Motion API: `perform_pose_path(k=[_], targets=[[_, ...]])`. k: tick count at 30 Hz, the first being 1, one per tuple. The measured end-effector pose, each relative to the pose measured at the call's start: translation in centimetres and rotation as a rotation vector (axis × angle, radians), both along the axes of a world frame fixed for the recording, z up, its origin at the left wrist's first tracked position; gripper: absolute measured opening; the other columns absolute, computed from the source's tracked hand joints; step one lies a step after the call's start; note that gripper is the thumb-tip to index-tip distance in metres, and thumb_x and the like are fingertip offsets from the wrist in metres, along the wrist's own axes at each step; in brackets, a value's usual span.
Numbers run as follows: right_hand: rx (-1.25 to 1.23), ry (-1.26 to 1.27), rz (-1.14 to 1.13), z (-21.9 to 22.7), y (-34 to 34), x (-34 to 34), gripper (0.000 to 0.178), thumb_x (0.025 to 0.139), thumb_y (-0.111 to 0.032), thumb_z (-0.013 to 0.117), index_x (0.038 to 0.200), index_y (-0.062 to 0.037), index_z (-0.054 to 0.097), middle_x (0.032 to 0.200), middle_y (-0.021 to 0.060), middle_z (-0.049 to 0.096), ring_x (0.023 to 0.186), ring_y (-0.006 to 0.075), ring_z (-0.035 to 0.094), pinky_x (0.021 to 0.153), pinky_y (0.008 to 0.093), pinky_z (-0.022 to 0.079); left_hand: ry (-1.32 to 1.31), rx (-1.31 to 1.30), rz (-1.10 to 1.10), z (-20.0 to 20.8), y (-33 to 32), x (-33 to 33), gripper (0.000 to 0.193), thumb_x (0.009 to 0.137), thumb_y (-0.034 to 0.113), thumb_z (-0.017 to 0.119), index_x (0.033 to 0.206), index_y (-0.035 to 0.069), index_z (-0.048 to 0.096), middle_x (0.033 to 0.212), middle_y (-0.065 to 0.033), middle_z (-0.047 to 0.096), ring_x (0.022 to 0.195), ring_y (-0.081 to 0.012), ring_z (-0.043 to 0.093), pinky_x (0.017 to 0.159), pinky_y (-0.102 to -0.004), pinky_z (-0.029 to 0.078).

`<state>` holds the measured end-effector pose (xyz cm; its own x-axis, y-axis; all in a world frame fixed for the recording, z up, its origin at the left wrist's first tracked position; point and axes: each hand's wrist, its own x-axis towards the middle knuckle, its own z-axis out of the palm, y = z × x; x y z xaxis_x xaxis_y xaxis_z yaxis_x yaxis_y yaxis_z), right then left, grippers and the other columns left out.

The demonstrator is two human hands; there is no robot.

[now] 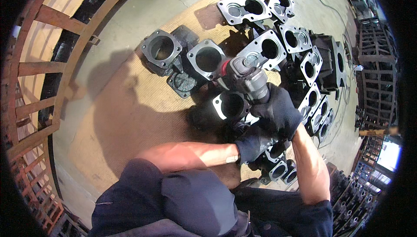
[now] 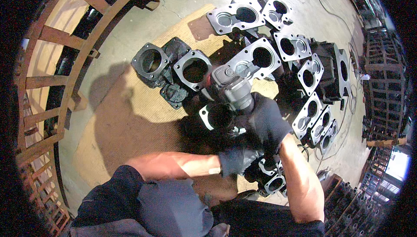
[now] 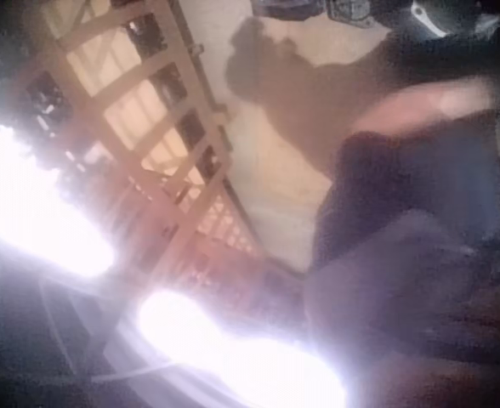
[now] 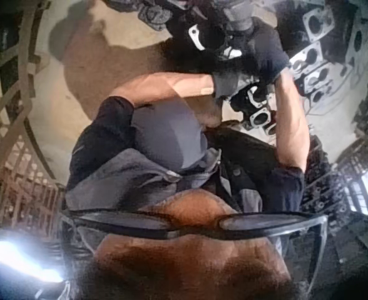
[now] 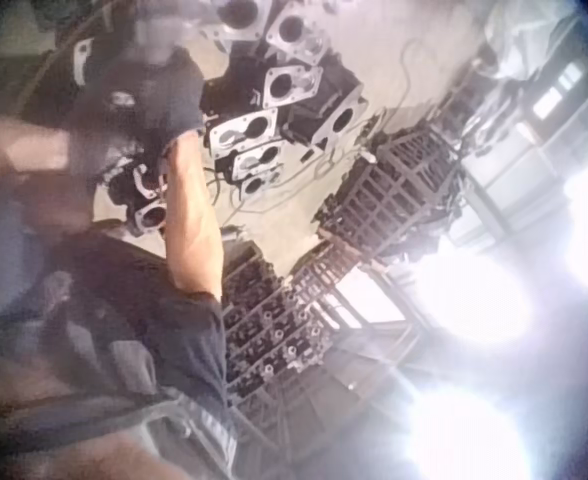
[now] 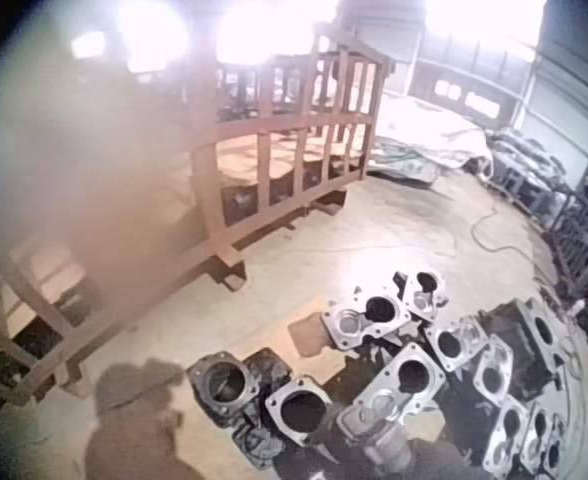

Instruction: The person uses a handheld angle grinder to smooth the surfaces of multiple metal engine parts laid out on the floor. They pick up each part, grind its edges and faces, then place it back down before moving to the next one.

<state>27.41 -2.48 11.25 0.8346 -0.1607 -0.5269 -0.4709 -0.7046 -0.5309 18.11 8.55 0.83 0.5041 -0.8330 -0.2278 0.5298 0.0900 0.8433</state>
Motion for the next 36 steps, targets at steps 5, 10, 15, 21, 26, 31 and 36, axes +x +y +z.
perform_pose_path(k=[5, 10, 15, 21, 26, 31, 36], targets=[[0.006, 0.027, -0.037, 0.6, 0.3, -0.9, 0.044, 0.068, -0.016, 0.081, 0.105, 0.003, 0.067, 0.087, 0.0132, 0.074, 0.078, 0.0176, 0.067, 0.077, 0.0331, 0.056, 0.295, 0.017, -0.222, 3.5, 1.3, 2.8, 0.032, 0.099, 0.026, 0.065, 0.12, 0.002, 0.068, 0.112, -0.0132, 0.072, 0.102, -0.0191, 0.066, 0.09, -0.0351, 0.053], [0.021, 0.126, 0.062, 1.5, 3.6, -1.5, 0.054, 0.068, -0.017, 0.085, 0.115, 0.0022, 0.066, 0.1, 0.0155, 0.076, 0.093, 0.0154, 0.07, 0.087, 0.0339, 0.056, 0.232, 0.066, -0.176, -1.5, 1.9, -3.6, 0.031, 0.1, 0.028, 0.064, 0.119, 0.003, 0.069, 0.11, -0.0127, 0.072, 0.102, -0.0183, 0.066, 0.09, -0.0346, 0.053], [0.093, 0.011, -0.083, 0.5, 0.2, -0.2, 0.041, 0.068, -0.015, 0.082, 0.102, 0.0024, 0.067, 0.087, 0.0085, 0.073, 0.077, 0.0135, 0.064, 0.073, 0.0318, 0.055, 0.122, 0.041, -0.199, 2.6, 0.4, 2.4, 0.026, 0.099, 0.025, 0.064, 0.111, 0.003, 0.072, 0.1, -0.0104, 0.073, 0.096, -0.0163, 0.068, 0.085, -0.0339, 0.055], [0.05, -0.001, -0.053, 0.2, -0.2, -0.4, 0.041, 0.069, -0.016, 0.081, 0.102, 0.003, 0.067, 0.083, 0.0088, 0.072, 0.072, 0.0138, 0.062, 0.071, 0.0313, 0.055, -0.121, -0.062, -0.071, 3.0, 0.7, 2.8, 0.026, 0.097, 0.014, 0.063, 0.12, 0.003, 0.069, 0.114, -0.0132, 0.072, 0.105, -0.0204, 0.065, 0.097, -0.0377, 0.051], [0.013, 0.084, 0.044, 1.0, 3.4, -2.5, 0.055, 0.071, -0.023, 0.087, 0.115, 0.0019, 0.065, 0.096, 0.0197, 0.076, 0.092, 0.0231, 0.074, 0.085, 0.0346, 0.057, 0.07, 0.03, -0.26, -0.7, 2.9, -2.7, 0.031, 0.098, 0.015, 0.062, 0.126, 0.001, 0.065, 0.123, -0.0147, 0.069, 0.112, -0.0217, 0.062, 0.101, -0.037, 0.048], [-0.023, 0.117, 0.064, 2.1, 4.1, -0.8, 0.053, 0.07, -0.021, 0.086, 0.114, 0.0019, 0.066, 0.097, 0.0173, 0.076, 0.089, 0.0215, 0.073, 0.083, 0.0343, 0.057, 0.046, 0.053, -0.261, -0.6, 3.2, -1.4, 0.033, 0.098, 0.017, 0.061, 0.127, 0.0, 0.064, 0.124, -0.0153, 0.068, 0.113, -0.0218, 0.062, 0.102, -0.0363, 0.047], [-0.048, 0.066, -0.028, 2.0, 2.3, -0.8, 0.05, 0.069, -0.016, 0.083, 0.111, 0.0031, 0.066, 0.093, 0.0157, 0.075, 0.083, 0.0182, 0.07, 0.081, 0.0336, 0.056, -0.095, -0.005, -0.162, 2.0, 1.6, 1.5, 0.035, 0.098, 0.018, 0.061, 0.128, 0.0, 0.063, 0.126, -0.0158, 0.067, 0.114, -0.0219, 0.061, 0.102, -0.0355, 0.047]])
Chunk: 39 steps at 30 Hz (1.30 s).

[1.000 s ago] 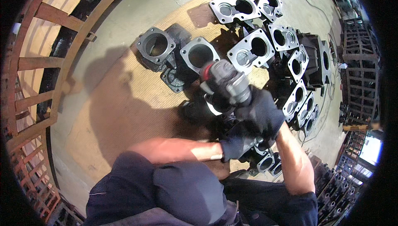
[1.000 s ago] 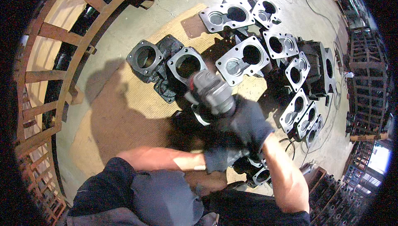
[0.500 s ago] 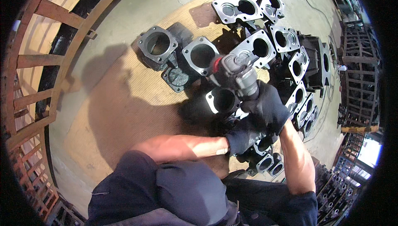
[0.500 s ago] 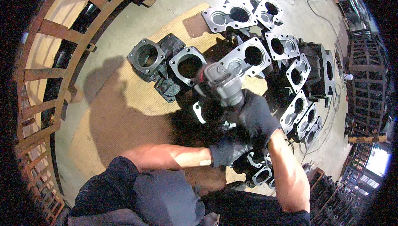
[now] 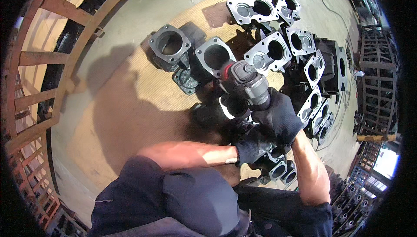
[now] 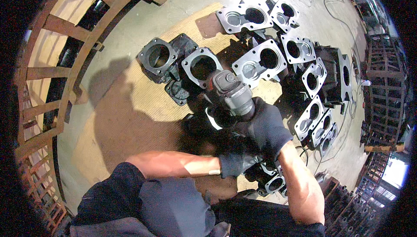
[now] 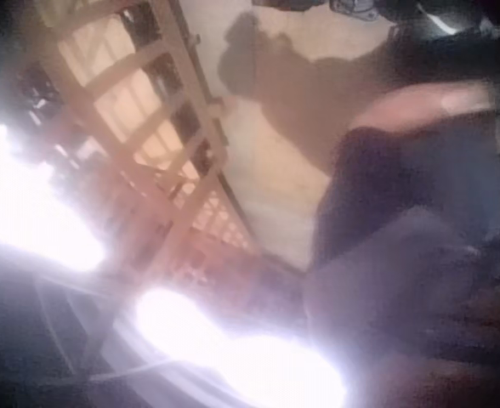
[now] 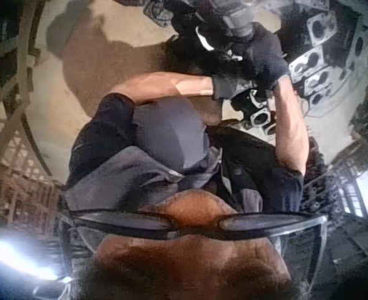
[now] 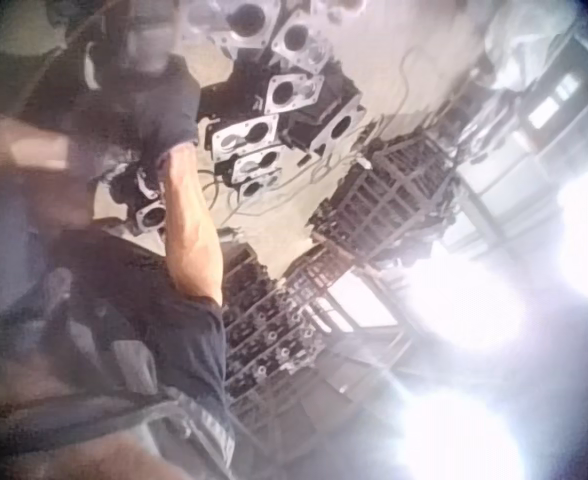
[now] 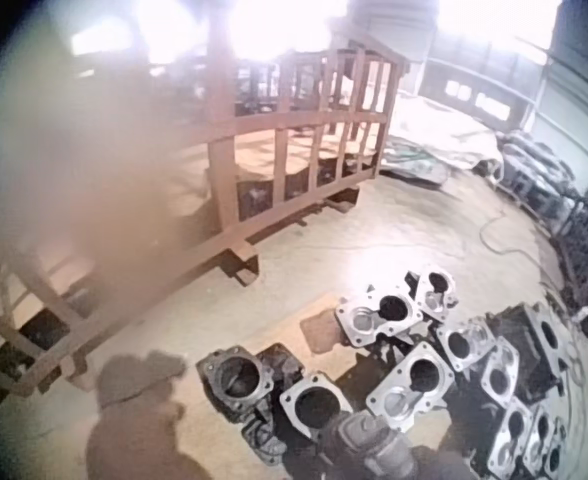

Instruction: The person uses a handheld angle grinder to smooth the surfaces of multiple metal engine parts laid out on the floor. They pick up each part, grind its edges and faces, then place it back down before moving to the next one.

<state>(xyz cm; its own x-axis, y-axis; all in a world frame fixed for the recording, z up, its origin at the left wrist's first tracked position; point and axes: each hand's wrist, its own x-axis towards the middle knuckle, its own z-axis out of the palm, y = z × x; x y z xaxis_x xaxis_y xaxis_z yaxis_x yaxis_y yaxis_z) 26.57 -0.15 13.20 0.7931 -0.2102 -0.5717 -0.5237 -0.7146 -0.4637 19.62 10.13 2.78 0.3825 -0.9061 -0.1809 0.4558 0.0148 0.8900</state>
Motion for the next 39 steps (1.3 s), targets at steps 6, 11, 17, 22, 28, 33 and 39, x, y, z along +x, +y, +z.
perform_pose_path(k=[6, 11, 17, 22, 28, 33, 39], targets=[[-0.029, 0.026, 0.077, 0.6, 2.2, 0.0, 0.055, 0.067, -0.021, 0.086, 0.112, 0.0017, 0.066, 0.096, 0.0203, 0.075, 0.09, 0.0269, 0.075, 0.082, 0.0374, 0.057, -0.083, 0.085, -0.013, -0.1, 1.2, -0.9, 0.038, 0.098, 0.021, 0.061, 0.129, -0.001, 0.062, 0.128, -0.0165, 0.066, 0.115, -0.022, 0.06, 0.103, -0.0346, 0.046], [-0.069, -0.032, 0.121, -0.3, 1.7, 0.3, 0.052, 0.066, -0.02, 0.085, 0.11, 0.0016, 0.066, 0.094, 0.0209, 0.075, 0.089, 0.0279, 0.075, 0.081, 0.0381, 0.057, -0.076, 0.08, -0.032, -0.1, 0.9, 0.0, 0.04, 0.099, 0.02, 0.06, 0.133, -0.001, 0.059, 0.131, -0.0168, 0.063, 0.118, -0.022, 0.059, 0.105, -0.0348, 0.045], [-0.026, -0.001, 0.006, 0.7, -0.6, -0.7, 0.047, 0.067, -0.015, 0.082, 0.106, 0.0038, 0.066, 0.089, 0.0174, 0.074, 0.08, 0.0227, 0.071, 0.078, 0.0355, 0.057, -0.224, 0.043, -0.193, 1.5, -0.9, 0.8, 0.043, 0.101, 0.019, 0.058, 0.14, -0.001, 0.055, 0.138, -0.017, 0.06, 0.124, -0.0219, 0.057, 0.108, -0.0356, 0.044], [-0.021, 0.033, 0.088, 0.5, 1.5, -1.1, 0.049, 0.066, -0.017, 0.084, 0.106, 0.0037, 0.065, 0.09, 0.0199, 0.074, 0.086, 0.0222, 0.073, 0.08, 0.0362, 0.057, 0.356, 0.086, -0.165, -1.0, 0.6, -2.6, 0.06, 0.101, 0.009, 0.057, 0.155, 0.0, 0.033, 0.154, -0.0139, 0.044, 0.14, -0.019, 0.045, 0.116, -0.0332, 0.038], [-0.006, 0.002, -0.014, 1.9, 0.9, -0.5, 0.047, 0.067, -0.018, 0.083, 0.105, 0.0031, 0.065, 0.09, 0.0184, 0.074, 0.082, 0.0208, 0.072, 0.079, 0.0359, 0.056, 0.652, 0.167, -0.164, 4.4, 1.4, 1.8, 0.039, 0.099, 0.011, 0.061, 0.136, 0.001, 0.057, 0.135, -0.0144, 0.061, 0.124, -0.0206, 0.057, 0.106, -0.0337, 0.047], [-0.02, -0.096, 0.026, -1.1, -2.1, 0.9, 0.041, 0.069, -0.015, 0.08, 0.105, 0.0013, 0.066, 0.088, 0.0111, 0.074, 0.078, 0.0154, 0.066, 0.076, 0.0332, 0.055, 0.116, -0.095, -0.007, 1.3, -1.1, 2.5, 0.027, 0.1, 0.01, 0.057, 0.124, -0.001, 0.064, 0.116, -0.0122, 0.069, 0.111, -0.0198, 0.064, 0.1, -0.0337, 0.051], [0.06, -0.129, -0.037, -1.3, -3.3, 2.6, 0.037, 0.069, -0.009, 0.076, 0.104, 0.0007, 0.067, 0.088, 0.0069, 0.072, 0.077, 0.0158, 0.064, 0.074, 0.0319, 0.054, 0.122, -0.141, 0.143, 0.6, -3.1, 4.0, 0.023, 0.098, 0.009, 0.063, 0.116, -0.003, 0.066, 0.105, -0.0103, 0.073, 0.102, -0.0188, 0.068, 0.095, -0.0354, 0.054]])
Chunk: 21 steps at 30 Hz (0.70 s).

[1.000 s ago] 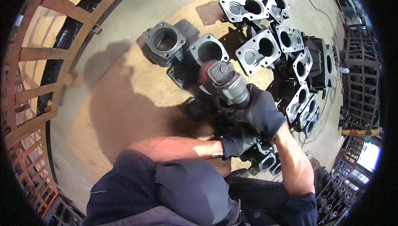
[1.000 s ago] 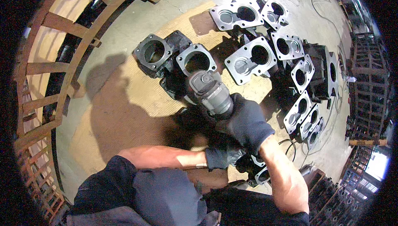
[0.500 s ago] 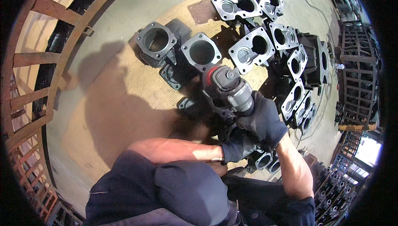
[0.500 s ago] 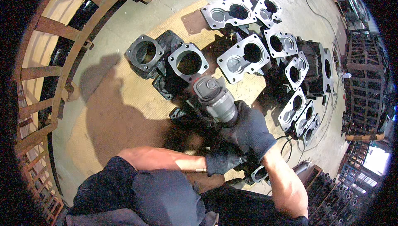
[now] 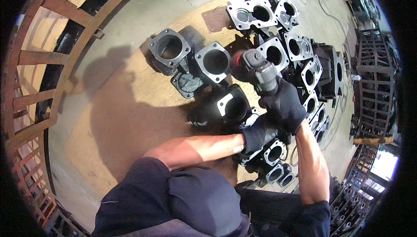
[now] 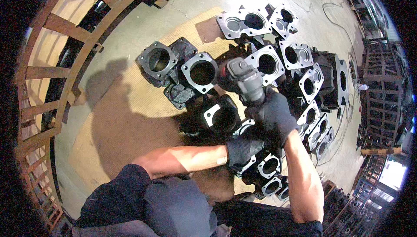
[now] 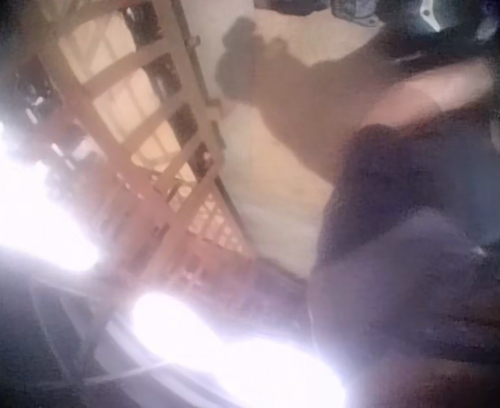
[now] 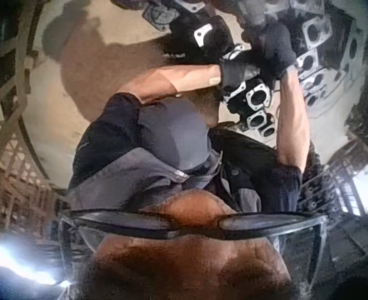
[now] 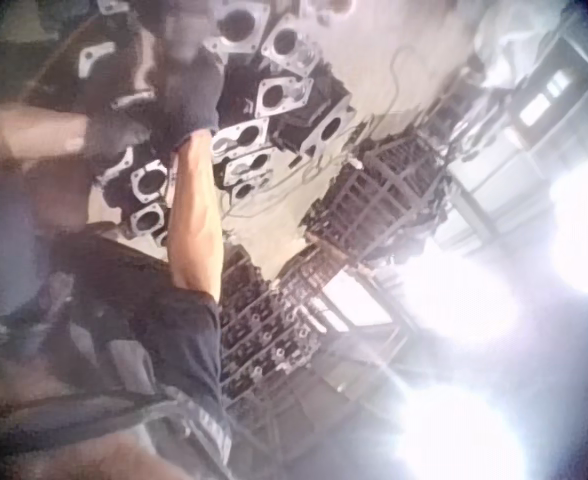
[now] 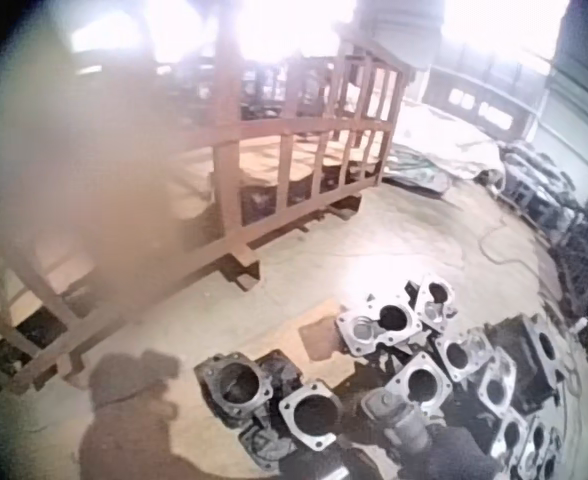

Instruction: The person uses a handheld angle grinder to smooth the surfaces of multiple metal engine parts laid out on the floor. They pick up each part, grind its edges and faces, then place it back down before moving to the next one.

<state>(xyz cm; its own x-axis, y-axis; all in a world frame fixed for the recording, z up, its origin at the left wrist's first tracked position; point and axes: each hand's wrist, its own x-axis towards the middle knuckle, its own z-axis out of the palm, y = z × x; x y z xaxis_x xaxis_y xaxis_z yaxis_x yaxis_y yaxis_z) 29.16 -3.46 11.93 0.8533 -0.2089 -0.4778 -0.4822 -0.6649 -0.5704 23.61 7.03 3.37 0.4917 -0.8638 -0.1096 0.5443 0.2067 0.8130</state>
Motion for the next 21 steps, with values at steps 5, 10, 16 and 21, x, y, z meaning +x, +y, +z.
perform_pose_path(k=[5, 10, 16, 21], targets=[[-0.077, 0.072, 0.03, -0.1, 1.5, -1.4, 0.046, 0.068, -0.013, 0.084, 0.107, 0.0037, 0.067, 0.093, 0.0104, 0.074, 0.082, 0.0166, 0.067, 0.079, 0.0325, 0.056, 0.524, -0.156, 0.103, -0.2, 0.5, -3.0, 0.031, 0.1, 0.01, 0.062, 0.128, -0.001, 0.062, 0.126, -0.0152, 0.066, 0.119, -0.0221, 0.06, 0.105, -0.0349, 0.049], [-0.045, -0.057, 0.079, -1.9, 2.0, 4.0, 0.039, 0.069, -0.012, 0.079, 0.102, 0.0052, 0.066, 0.085, 0.0131, 0.073, 0.077, 0.0169, 0.066, 0.073, 0.0345, 0.056, 0.05, 0.152, -0.037, 2.0, 3.4, 4.8, 0.032, 0.098, 0.003, 0.063, 0.129, -0.005, 0.059, 0.125, -0.0124, 0.065, 0.114, -0.0191, 0.061, 0.101, -0.0335, 0.052], [0.002, -0.013, 0.186, 0.3, 4.2, 4.5, 0.058, 0.068, -0.033, 0.087, 0.114, -0.0027, 0.068, 0.103, 0.02, 0.075, 0.099, 0.0343, 0.073, 0.087, 0.0383, 0.056, -0.083, 0.319, -0.071, 5.1, 5.9, 5.1, 0.028, 0.093, 0.011, 0.073, 0.119, -0.001, 0.069, 0.115, -0.0089, 0.071, 0.11, -0.016, 0.062, 0.1, -0.0348, 0.052], [-0.07, 0.156, 0.169, 0.6, 7.0, 1.0, 0.062, 0.065, -0.023, 0.09, 0.117, -0.0005, 0.066, 0.101, 0.0149, 0.075, 0.091, 0.0208, 0.071, 0.086, 0.0347, 0.056, -0.095, 0.15, -0.07, -0.9, 6.6, -2.2, 0.034, 0.105, 0.016, 0.052, 0.136, 0.003, 0.058, 0.135, -0.0118, 0.061, 0.124, -0.022, 0.053, 0.115, -0.038, 0.038]])
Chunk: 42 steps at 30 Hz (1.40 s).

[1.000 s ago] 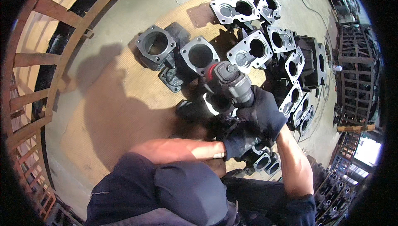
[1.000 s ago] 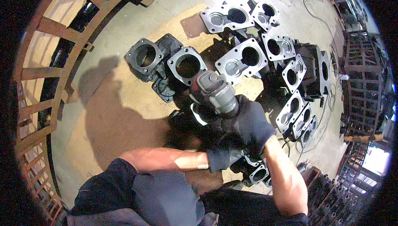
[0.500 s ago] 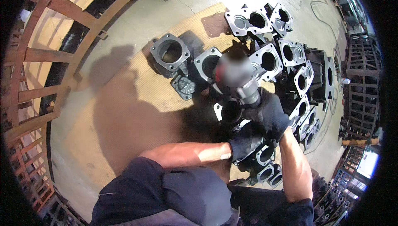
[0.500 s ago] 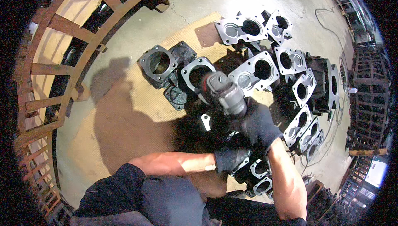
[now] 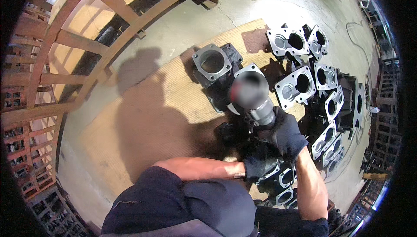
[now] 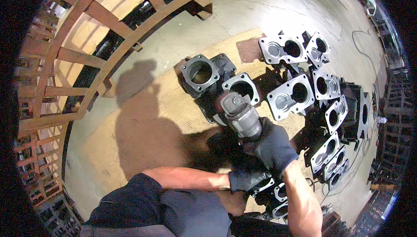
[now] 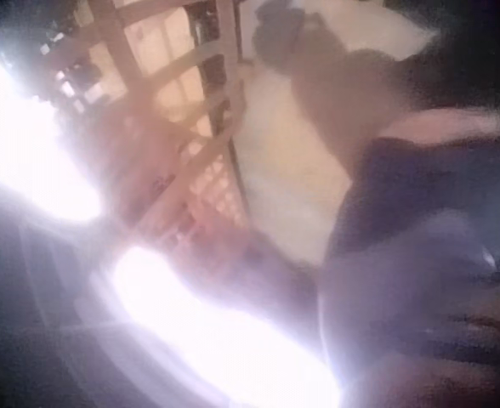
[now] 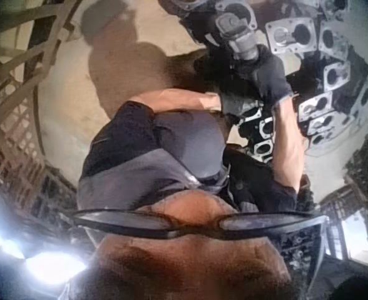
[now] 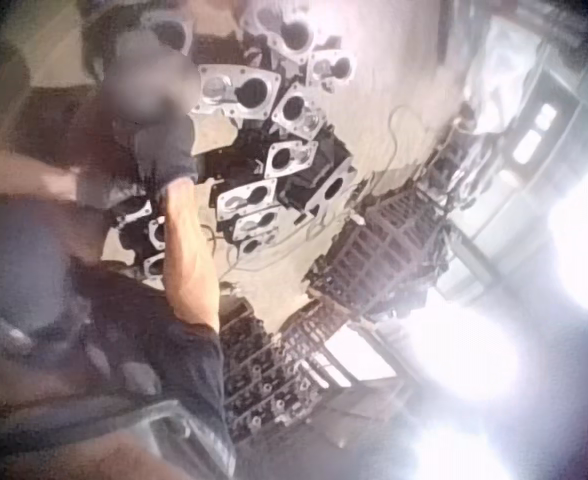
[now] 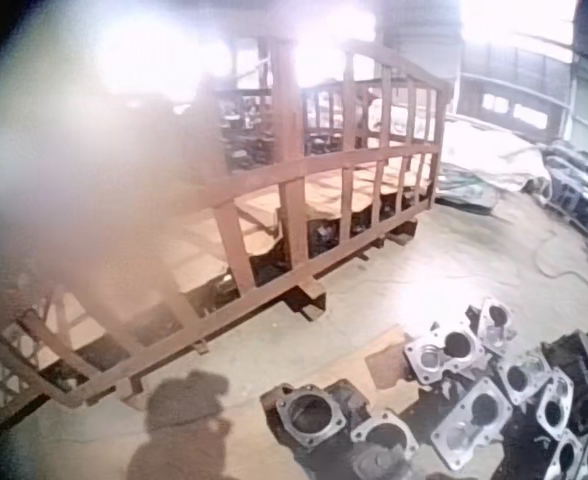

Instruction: The person uses a handheld angle grinder to smooth the surfaces of multiple metal engine parts laid out on the floor. They pick up each part, grind its edges and faces, then place it back down before moving to the next one.

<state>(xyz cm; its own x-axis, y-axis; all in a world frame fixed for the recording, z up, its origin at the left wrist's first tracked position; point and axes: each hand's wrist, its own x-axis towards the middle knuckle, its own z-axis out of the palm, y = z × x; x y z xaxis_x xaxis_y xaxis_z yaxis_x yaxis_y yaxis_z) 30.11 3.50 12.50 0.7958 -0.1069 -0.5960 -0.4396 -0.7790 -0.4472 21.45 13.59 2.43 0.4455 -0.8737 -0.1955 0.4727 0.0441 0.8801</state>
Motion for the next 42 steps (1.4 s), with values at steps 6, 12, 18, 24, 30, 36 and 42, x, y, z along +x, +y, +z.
perform_pose_path(k=[6, 12, 18, 24, 30, 36, 42], targets=[[0.148, -0.173, 0.029, 0.4, 0.6, 3.8, 0.05, 0.066, -0.021, 0.084, 0.106, 0.0047, 0.066, 0.091, 0.0196, 0.074, 0.085, 0.0205, 0.071, 0.08, 0.0368, 0.056, 0.199, 0.02, 0.061, 0.4, 0.3, 4.1, 0.032, 0.104, 0.011, 0.054, 0.133, -0.001, 0.058, 0.131, -0.0116, 0.062, 0.12, -0.0195, 0.054, 0.112, -0.0336, 0.043], [-0.068, -0.18, 0.166, 0.2, 1.2, 7.2, 0.052, 0.066, -0.024, 0.085, 0.108, 0.001, 0.067, 0.091, 0.022, 0.075, 0.086, 0.031, 0.074, 0.078, 0.039, 0.057, -0.064, 0.052, 0.073, 0.9, 0.8, 7.5, 0.043, 0.103, 0.003, 0.052, 0.146, -0.005, 0.045, 0.146, -0.0151, 0.051, 0.135, -0.0195, 0.047, 0.119, -0.0309, 0.036], [0.008, -0.089, 0.315, -1.0, 4.5, 7.2, 0.052, 0.066, -0.024, 0.085, 0.11, -0.003, 0.067, 0.094, 0.0201, 0.074, 0.092, 0.0338, 0.074, 0.081, 0.0391, 0.057, 0.092, 0.078, 0.148, -3.2, 1.8, 3.5, 0.043, 0.102, 0.004, 0.05, 0.144, -0.004, 0.046, 0.144, -0.0154, 0.052, 0.135, -0.021, 0.046, 0.119, -0.033, 0.033], [-0.003, -0.118, 0.191, 0.4, 2.9, 7.3, 0.052, 0.066, -0.022, 0.086, 0.11, -0.0024, 0.067, 0.093, 0.0202, 0.074, 0.089, 0.0326, 0.074, 0.081, 0.0394, 0.057, -0.115, 0.048, 0.111, -2.3, -0.1, 4.8, 0.026, 0.101, 0.01, 0.056, 0.123, 0.0, 0.066, 0.124, -0.0162, 0.067, 0.121, -0.0249, 0.057, 0.107, -0.0377, 0.042], [-0.123, -0.087, 0.282, 1.0, 1.9, 6.9, 0.057, 0.069, -0.034, 0.086, 0.114, -0.0047, 0.066, 0.099, 0.0232, 0.074, 0.098, 0.0432, 0.07, 0.087, 0.0458, 0.056, 0.086, 0.041, 0.073, -0.3, -0.5, 4.5, 0.041, 0.101, 0.015, 0.057, 0.137, -0.004, 0.054, 0.141, -0.0182, 0.057, 0.131, -0.0246, 0.05, 0.117, -0.036, 0.035], [-0.055, -0.054, 0.3, 0.0, 4.0, 6.6, 0.057, 0.063, -0.02, 0.087, 0.113, -0.0022, 0.066, 0.096, 0.0187, 0.075, 0.092, 0.0365, 0.073, 0.084, 0.0389, 0.057, 0.021, 0.181, -0.095, -0.6, 1.5, 5.0, 0.046, 0.101, 0.012, 0.051, 0.144, -0.003, 0.048, 0.15, -0.0213, 0.047, 0.141, -0.0294, 0.042, 0.123, -0.0368, 0.026], [-0.087, -0.052, 0.241, 1.1, 2.7, 6.9, 0.056, 0.063, -0.02, 0.087, 0.113, -0.0033, 0.067, 0.098, 0.0186, 0.075, 0.092, 0.0335, 0.073, 0.083, 0.0392, 0.057, -0.192, 0.063, 0.114, -5.5, -3.9, 2.5, 0.046, 0.101, 0.008, 0.051, 0.145, -0.003, 0.047, 0.151, -0.0233, 0.045, 0.141, -0.0307, 0.042, 0.122, -0.0359, 0.027]])
